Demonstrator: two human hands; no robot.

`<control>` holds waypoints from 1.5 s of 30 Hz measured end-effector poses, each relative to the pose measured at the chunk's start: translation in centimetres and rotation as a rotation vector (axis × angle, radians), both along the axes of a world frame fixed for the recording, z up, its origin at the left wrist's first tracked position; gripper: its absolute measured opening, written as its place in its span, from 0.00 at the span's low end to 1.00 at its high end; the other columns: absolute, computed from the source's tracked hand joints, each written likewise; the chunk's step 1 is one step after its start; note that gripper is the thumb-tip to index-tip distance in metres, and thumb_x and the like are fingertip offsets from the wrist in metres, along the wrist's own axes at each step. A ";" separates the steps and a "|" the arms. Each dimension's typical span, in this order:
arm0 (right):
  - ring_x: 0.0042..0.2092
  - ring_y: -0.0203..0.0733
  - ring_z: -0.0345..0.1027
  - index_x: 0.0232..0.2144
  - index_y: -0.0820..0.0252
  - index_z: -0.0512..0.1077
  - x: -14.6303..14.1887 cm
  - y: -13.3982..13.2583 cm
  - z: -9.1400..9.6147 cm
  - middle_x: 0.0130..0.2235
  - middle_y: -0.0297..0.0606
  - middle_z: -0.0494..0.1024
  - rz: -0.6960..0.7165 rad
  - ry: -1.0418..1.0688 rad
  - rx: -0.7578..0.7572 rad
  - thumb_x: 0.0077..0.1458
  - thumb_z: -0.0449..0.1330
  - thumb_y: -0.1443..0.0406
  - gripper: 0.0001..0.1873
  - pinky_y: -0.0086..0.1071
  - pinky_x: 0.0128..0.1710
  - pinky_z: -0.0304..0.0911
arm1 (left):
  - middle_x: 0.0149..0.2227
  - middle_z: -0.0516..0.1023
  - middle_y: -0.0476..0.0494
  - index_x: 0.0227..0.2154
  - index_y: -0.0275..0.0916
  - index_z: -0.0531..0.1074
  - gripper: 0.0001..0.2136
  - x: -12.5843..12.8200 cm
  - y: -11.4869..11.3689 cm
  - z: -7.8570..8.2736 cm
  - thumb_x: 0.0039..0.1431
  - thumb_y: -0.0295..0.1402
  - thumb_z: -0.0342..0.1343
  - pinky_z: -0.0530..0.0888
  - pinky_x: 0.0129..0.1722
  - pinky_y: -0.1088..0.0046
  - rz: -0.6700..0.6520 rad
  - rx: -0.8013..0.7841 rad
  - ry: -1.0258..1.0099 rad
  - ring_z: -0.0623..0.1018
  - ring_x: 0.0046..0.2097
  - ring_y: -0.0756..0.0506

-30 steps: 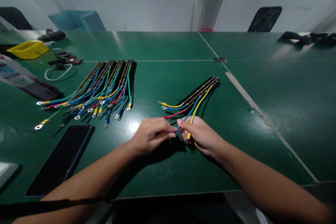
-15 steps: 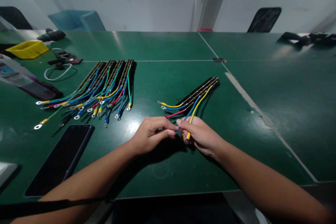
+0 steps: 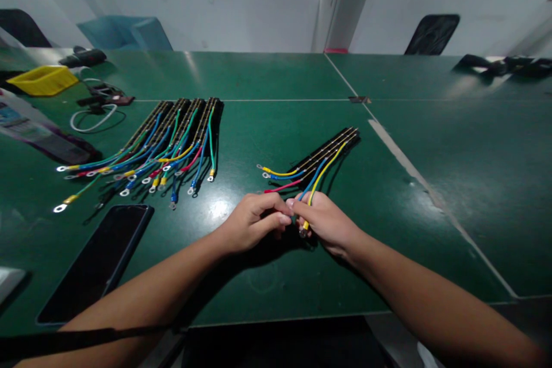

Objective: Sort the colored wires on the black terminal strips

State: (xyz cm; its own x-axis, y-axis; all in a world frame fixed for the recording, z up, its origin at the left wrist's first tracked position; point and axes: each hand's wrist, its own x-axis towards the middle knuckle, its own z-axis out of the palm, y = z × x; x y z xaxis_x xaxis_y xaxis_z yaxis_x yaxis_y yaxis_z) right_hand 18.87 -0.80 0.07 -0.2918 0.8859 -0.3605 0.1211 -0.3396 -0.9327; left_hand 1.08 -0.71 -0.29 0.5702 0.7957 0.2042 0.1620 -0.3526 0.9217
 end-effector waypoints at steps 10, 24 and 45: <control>0.15 0.30 0.58 0.21 0.62 0.65 -0.1 -0.4 0.5 0.14 0.29 0.64 -0.033 0.012 -0.037 0.54 0.55 0.54 0.19 0.22 0.12 0.50 | 0.27 0.76 0.48 0.36 0.35 0.73 0.05 -0.1 -0.3 0.3 0.60 0.30 0.54 0.69 0.27 0.82 0.043 0.149 0.006 0.75 0.25 0.54; 0.16 0.30 0.59 0.19 0.62 0.65 -0.3 -0.3 0.3 0.14 0.29 0.64 0.038 0.040 -0.002 0.55 0.55 0.58 0.17 0.24 0.15 0.54 | 0.23 0.74 0.51 0.32 0.35 0.71 0.08 0.0 -0.2 0.3 0.63 0.32 0.50 0.66 0.28 0.80 0.051 0.209 0.097 0.72 0.25 0.54; 0.16 0.31 0.59 0.24 0.61 0.66 -0.2 -0.3 -0.1 0.16 0.28 0.65 0.039 -0.003 0.038 0.55 0.55 0.55 0.16 0.24 0.15 0.55 | 0.22 0.72 0.50 0.30 0.35 0.67 0.11 -0.1 -0.1 0.0 0.63 0.37 0.50 0.67 0.28 0.78 0.068 -0.027 0.023 0.72 0.25 0.53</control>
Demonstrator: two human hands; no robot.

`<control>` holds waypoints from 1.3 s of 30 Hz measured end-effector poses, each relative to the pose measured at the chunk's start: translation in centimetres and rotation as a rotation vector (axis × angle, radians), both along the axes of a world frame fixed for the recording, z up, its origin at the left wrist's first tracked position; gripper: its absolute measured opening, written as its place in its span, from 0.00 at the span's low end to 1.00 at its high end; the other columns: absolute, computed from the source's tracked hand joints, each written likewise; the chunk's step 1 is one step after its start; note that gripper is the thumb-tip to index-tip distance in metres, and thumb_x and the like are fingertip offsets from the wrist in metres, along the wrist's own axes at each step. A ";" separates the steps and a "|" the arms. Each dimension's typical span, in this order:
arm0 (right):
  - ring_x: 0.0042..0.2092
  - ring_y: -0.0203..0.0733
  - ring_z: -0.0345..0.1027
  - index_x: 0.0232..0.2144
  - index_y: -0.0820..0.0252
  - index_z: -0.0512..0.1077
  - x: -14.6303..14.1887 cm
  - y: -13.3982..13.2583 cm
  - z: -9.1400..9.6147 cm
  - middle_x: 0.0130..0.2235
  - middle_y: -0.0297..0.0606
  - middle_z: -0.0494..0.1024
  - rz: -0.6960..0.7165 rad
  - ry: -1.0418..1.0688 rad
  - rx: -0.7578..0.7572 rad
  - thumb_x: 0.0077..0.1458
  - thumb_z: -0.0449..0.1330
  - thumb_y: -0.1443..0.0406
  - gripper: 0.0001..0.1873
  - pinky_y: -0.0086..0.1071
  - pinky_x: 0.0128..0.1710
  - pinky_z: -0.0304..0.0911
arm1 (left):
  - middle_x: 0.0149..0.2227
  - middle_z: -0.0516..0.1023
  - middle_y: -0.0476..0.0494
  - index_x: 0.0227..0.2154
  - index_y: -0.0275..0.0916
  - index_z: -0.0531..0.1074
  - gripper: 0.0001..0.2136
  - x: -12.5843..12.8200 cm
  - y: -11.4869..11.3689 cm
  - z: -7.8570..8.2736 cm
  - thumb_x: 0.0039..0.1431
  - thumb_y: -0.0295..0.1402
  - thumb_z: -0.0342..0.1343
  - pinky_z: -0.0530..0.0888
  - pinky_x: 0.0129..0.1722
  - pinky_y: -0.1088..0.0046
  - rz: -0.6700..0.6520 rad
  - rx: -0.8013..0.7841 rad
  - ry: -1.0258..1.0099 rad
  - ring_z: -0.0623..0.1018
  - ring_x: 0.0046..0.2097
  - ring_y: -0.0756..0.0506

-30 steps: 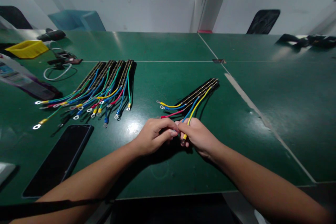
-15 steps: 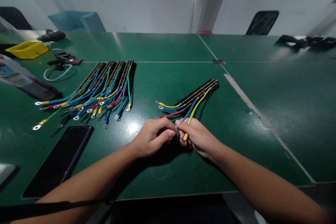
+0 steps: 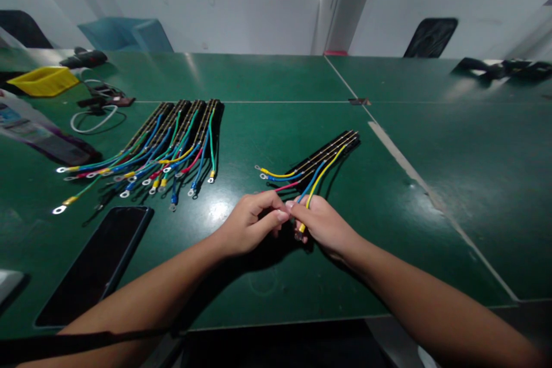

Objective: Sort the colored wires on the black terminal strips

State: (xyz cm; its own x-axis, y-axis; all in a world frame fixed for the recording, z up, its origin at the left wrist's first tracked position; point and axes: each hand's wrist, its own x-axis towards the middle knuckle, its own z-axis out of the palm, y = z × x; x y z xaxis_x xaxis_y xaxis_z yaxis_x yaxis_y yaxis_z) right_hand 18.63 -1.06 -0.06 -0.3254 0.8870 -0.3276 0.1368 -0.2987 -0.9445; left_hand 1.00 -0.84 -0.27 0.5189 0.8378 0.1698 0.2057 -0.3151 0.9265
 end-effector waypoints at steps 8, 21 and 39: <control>0.16 0.30 0.57 0.20 0.61 0.64 0.1 0.0 0.0 0.15 0.29 0.65 -0.027 0.091 -0.037 0.55 0.57 0.56 0.17 0.25 0.17 0.54 | 0.24 0.73 0.47 0.31 0.34 0.68 0.12 -0.2 -0.5 0.6 0.63 0.38 0.48 0.69 0.27 0.77 -0.060 -0.061 -0.070 0.74 0.26 0.51; 0.16 0.29 0.55 0.18 0.60 0.62 0.2 0.1 0.0 0.13 0.26 0.60 -0.075 0.247 -0.110 0.52 0.59 0.55 0.19 0.25 0.18 0.49 | 0.22 0.73 0.47 0.26 0.34 0.66 0.15 -0.4 -0.3 0.5 0.60 0.41 0.52 0.66 0.22 0.81 -0.119 -0.344 0.041 0.71 0.23 0.53; 0.16 0.28 0.55 0.16 0.61 0.62 0.5 0.4 0.7 0.13 0.27 0.61 -0.118 0.383 -0.206 0.47 0.64 0.57 0.19 0.24 0.16 0.49 | 0.28 0.70 0.49 0.29 0.35 0.66 0.11 -0.3 -0.4 0.6 0.61 0.38 0.51 0.68 0.29 0.80 -0.164 -0.279 0.007 0.70 0.28 0.53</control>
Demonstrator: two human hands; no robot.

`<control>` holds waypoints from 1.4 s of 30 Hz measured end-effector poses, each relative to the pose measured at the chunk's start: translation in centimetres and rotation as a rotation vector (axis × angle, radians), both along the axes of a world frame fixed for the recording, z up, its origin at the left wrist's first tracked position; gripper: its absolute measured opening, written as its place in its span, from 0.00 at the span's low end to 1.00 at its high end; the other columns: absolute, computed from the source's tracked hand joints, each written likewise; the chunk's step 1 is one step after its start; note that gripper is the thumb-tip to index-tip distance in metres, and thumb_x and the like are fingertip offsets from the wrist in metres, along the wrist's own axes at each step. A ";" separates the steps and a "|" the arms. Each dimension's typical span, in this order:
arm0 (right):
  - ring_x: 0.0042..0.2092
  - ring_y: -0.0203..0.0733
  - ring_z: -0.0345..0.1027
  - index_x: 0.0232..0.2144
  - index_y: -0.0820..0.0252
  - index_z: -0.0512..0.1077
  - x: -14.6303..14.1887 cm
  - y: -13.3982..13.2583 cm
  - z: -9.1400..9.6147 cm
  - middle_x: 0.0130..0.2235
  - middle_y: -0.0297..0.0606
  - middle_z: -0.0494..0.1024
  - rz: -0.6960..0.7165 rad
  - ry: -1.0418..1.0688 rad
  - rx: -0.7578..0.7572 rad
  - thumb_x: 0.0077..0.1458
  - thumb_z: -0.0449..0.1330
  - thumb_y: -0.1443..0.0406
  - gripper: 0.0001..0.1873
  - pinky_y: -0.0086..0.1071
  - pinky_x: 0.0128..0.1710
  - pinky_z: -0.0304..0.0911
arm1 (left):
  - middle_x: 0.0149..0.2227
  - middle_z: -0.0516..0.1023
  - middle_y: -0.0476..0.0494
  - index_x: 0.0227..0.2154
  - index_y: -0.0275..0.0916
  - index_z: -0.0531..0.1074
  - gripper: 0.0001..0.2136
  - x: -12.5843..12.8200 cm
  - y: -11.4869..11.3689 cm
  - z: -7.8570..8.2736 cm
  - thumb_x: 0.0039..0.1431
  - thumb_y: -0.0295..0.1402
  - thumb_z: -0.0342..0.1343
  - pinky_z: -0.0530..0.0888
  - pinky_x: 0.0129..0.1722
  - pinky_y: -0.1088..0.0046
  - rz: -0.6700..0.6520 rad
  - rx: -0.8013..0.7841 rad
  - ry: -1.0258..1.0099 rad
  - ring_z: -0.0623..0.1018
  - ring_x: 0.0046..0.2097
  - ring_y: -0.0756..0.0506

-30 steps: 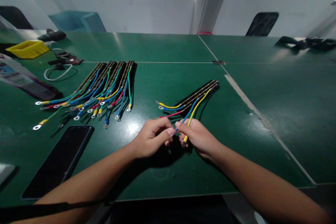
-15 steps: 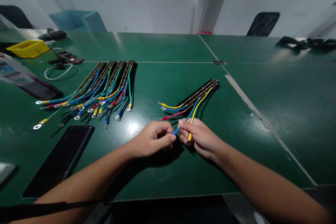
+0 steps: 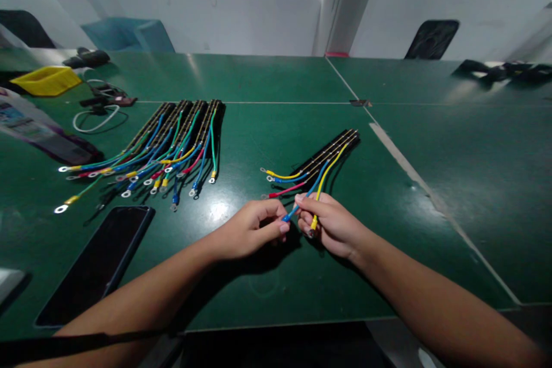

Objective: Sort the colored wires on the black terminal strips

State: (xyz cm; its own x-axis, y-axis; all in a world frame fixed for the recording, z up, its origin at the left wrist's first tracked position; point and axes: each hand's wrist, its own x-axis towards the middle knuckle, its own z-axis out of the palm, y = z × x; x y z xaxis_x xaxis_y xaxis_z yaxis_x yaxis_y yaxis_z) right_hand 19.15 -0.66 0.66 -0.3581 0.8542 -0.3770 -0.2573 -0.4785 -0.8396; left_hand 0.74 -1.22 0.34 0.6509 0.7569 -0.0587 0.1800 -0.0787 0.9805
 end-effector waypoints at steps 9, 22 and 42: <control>0.16 0.29 0.56 0.19 0.61 0.64 0.2 0.3 -0.4 0.14 0.27 0.63 -0.029 0.057 -0.070 0.46 0.65 0.61 0.15 0.24 0.17 0.51 | 0.25 0.70 0.49 0.29 0.34 0.67 0.11 0.0 0.1 0.1 0.61 0.38 0.51 0.68 0.28 0.79 0.014 0.007 -0.010 0.71 0.27 0.53; 0.18 0.28 0.55 0.23 0.61 0.63 0.0 0.0 -1.3 0.16 0.26 0.62 -0.026 -0.041 0.082 0.51 0.62 0.56 0.17 0.24 0.18 0.48 | 0.23 0.66 0.53 0.31 0.36 0.63 0.12 0.0 -0.1 -0.8 0.58 0.41 0.55 0.61 0.23 0.81 0.141 0.104 0.072 0.66 0.24 0.54; 0.18 0.28 0.56 0.25 0.61 0.64 -0.3 -0.1 -1.2 0.16 0.27 0.64 -0.030 -0.220 0.138 0.53 0.59 0.54 0.17 0.23 0.16 0.50 | 0.24 0.67 0.51 0.29 0.37 0.67 0.05 -0.1 -0.1 -0.8 0.58 0.31 0.53 0.60 0.26 0.77 0.232 0.839 0.374 0.66 0.25 0.53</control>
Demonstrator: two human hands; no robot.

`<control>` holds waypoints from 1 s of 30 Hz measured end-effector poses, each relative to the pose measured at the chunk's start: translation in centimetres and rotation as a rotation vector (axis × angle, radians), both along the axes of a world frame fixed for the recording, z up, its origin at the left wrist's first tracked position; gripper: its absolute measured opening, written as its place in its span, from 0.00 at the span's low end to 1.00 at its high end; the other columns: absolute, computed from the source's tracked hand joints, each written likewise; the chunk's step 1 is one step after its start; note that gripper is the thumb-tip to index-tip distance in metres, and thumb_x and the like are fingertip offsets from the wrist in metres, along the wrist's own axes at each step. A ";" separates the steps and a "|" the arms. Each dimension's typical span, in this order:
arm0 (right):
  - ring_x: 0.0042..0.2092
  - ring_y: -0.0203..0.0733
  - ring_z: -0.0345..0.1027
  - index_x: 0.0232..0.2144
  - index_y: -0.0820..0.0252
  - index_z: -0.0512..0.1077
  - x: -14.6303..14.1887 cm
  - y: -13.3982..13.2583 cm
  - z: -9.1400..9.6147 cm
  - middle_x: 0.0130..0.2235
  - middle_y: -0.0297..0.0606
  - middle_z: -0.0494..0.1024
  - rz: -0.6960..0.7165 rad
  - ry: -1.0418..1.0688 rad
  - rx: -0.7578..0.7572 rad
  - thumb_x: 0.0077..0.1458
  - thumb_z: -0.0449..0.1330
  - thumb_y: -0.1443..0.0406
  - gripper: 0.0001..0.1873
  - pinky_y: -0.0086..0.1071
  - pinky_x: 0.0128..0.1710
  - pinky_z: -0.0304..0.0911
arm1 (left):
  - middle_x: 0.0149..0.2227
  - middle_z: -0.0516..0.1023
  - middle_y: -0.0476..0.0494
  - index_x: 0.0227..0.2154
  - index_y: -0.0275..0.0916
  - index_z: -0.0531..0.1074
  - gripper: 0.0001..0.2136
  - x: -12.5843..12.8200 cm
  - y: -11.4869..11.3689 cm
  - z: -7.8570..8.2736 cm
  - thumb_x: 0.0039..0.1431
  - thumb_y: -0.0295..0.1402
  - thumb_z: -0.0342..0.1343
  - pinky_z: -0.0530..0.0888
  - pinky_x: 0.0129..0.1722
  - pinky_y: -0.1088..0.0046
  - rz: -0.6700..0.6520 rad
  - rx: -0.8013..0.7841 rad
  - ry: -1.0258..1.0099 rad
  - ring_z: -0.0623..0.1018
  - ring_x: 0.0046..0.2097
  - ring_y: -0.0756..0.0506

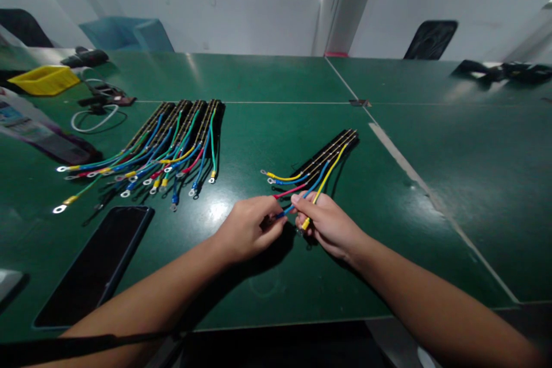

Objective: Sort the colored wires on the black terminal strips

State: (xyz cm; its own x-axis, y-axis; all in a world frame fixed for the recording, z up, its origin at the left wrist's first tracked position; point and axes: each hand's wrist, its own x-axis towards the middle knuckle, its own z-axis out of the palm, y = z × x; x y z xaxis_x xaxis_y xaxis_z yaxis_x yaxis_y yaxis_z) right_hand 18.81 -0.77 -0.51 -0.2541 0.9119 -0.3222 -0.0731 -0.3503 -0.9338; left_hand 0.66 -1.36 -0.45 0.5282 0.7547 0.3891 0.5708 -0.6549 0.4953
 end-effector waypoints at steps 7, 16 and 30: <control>0.18 0.28 0.56 0.24 0.62 0.64 0.0 0.0 0.0 0.16 0.27 0.64 0.004 -0.005 -0.001 0.53 0.60 0.55 0.17 0.22 0.16 0.50 | 0.24 0.67 0.50 0.27 0.36 0.67 0.06 0.1 0.0 0.0 0.58 0.32 0.53 0.60 0.27 0.76 0.015 0.034 0.000 0.65 0.26 0.52; 0.17 0.27 0.55 0.23 0.62 0.64 0.0 0.1 0.2 0.16 0.27 0.64 0.042 -0.016 -0.038 0.54 0.58 0.57 0.15 0.22 0.16 0.49 | 0.22 0.71 0.51 0.26 0.36 0.68 0.07 0.3 -0.5 0.0 0.56 0.34 0.56 0.61 0.25 0.77 0.070 -0.080 -0.040 0.68 0.24 0.53; 0.17 0.28 0.56 0.23 0.63 0.64 0.1 0.2 0.1 0.16 0.28 0.64 0.047 -0.002 -0.033 0.53 0.59 0.55 0.17 0.23 0.16 0.50 | 0.22 0.69 0.51 0.27 0.36 0.68 0.10 0.6 -0.6 0.1 0.62 0.34 0.48 0.59 0.25 0.76 0.053 -0.141 0.020 0.66 0.24 0.52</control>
